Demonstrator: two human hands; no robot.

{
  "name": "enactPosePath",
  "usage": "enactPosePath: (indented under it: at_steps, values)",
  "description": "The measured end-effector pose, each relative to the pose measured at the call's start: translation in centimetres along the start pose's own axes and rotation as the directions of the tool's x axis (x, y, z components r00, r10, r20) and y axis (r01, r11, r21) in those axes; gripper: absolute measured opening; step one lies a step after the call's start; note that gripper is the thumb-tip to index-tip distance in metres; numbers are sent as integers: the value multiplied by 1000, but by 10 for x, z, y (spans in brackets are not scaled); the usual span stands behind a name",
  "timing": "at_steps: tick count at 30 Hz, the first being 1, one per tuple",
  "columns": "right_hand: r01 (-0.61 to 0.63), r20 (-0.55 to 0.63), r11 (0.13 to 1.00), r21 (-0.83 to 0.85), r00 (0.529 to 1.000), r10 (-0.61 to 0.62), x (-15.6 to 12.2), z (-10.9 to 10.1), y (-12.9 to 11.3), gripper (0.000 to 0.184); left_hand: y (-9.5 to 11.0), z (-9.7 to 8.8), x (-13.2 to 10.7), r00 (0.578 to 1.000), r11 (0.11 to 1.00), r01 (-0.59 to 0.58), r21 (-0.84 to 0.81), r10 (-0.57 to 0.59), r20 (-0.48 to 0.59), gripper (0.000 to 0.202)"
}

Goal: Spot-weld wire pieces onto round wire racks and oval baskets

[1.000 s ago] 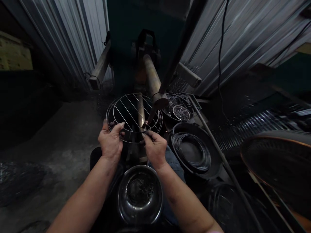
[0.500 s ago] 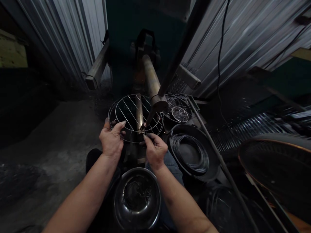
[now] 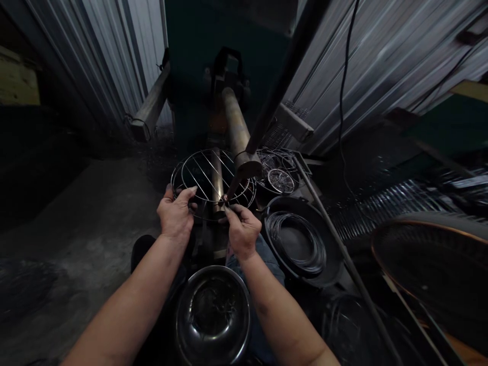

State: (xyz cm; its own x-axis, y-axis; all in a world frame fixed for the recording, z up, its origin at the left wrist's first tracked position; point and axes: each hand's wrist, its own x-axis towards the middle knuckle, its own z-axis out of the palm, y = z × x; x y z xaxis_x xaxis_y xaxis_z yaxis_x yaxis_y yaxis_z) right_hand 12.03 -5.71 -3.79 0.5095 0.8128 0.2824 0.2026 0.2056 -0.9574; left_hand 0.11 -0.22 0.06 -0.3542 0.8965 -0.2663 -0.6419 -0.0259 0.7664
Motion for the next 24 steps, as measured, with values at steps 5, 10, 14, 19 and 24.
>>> enactPosePath:
  at_steps: [5, 10, 14, 19, 24]
  values:
    - [-33, 36, 999, -2, 999, 33, 3, -4, -2, 26, -1, 0, 3, 1000, 999, -22, 27, 22, 2, 47]
    - [-81, 119, 996, -33, 989, 85, -2, -14, 1, 23, -1, 1, 4, 999, 999, -36, 34, 36, 0, 46]
    - [-107, 91, 994, 28, 990, 104, -5, -13, 2, 19, -1, 2, 4, 999, 997, -48, 56, 48, -4, 43]
    - [-227, 95, 957, 180, 972, 213, -5, -7, -7, 16, -2, 2, 4, 999, 997, -50, 63, 50, 8, 43]
    - [-283, 88, 929, 240, 959, 269, -6, -4, -11, 16, -2, 3, 5, 999, 998, -48, 47, 49, -14, 44]
